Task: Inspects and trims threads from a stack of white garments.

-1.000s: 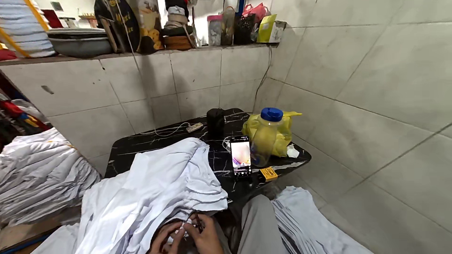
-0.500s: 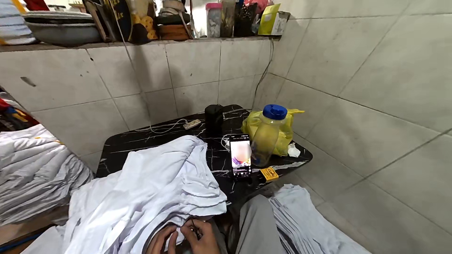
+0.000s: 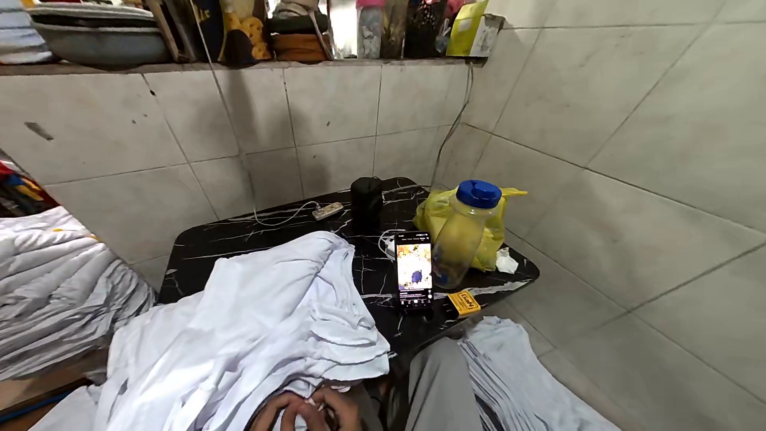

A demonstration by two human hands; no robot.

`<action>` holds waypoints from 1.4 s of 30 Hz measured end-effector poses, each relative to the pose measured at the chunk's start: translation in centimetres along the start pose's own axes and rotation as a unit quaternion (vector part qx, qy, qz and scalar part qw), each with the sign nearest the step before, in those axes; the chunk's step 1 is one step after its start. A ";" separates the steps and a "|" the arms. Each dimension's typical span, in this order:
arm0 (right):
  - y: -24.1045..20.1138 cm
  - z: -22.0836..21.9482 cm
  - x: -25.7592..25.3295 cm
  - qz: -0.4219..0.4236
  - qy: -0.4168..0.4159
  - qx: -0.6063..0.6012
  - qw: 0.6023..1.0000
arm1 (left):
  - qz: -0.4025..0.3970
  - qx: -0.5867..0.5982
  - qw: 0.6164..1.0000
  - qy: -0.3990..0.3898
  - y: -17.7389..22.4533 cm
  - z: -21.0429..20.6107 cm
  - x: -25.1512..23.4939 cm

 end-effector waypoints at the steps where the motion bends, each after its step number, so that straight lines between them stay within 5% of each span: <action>1: 0.0 0.0 0.2 -0.002 0.001 0.005 1.000 | 0.002 -0.022 1.000 0.001 0.0 -0.1 -0.1; 9: 0.4 -0.1 0.3 0.028 -0.005 0.002 1.000 | 0.037 -0.053 0.998 -0.003 -0.5 -0.2 -0.1; 20: 0.3 -0.1 0.4 0.045 -0.009 -0.003 0.999 | 0.015 0.077 0.986 -0.145 -0.5 0.1 -0.4; 42: 0.4 -0.2 0.2 0.089 -0.001 -0.016 0.996 | 0.019 0.106 0.984 -0.143 -0.7 0.0 -0.3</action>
Point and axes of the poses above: each hand's wrist, its own x-axis away from the middle knuckle, its own z-axis out of the back of the hand, y = z × x, the point moved 8 cm from there along -x, towards the middle knuckle, and after that the axes turned 11 degrees about y, right-handed, at the moved point
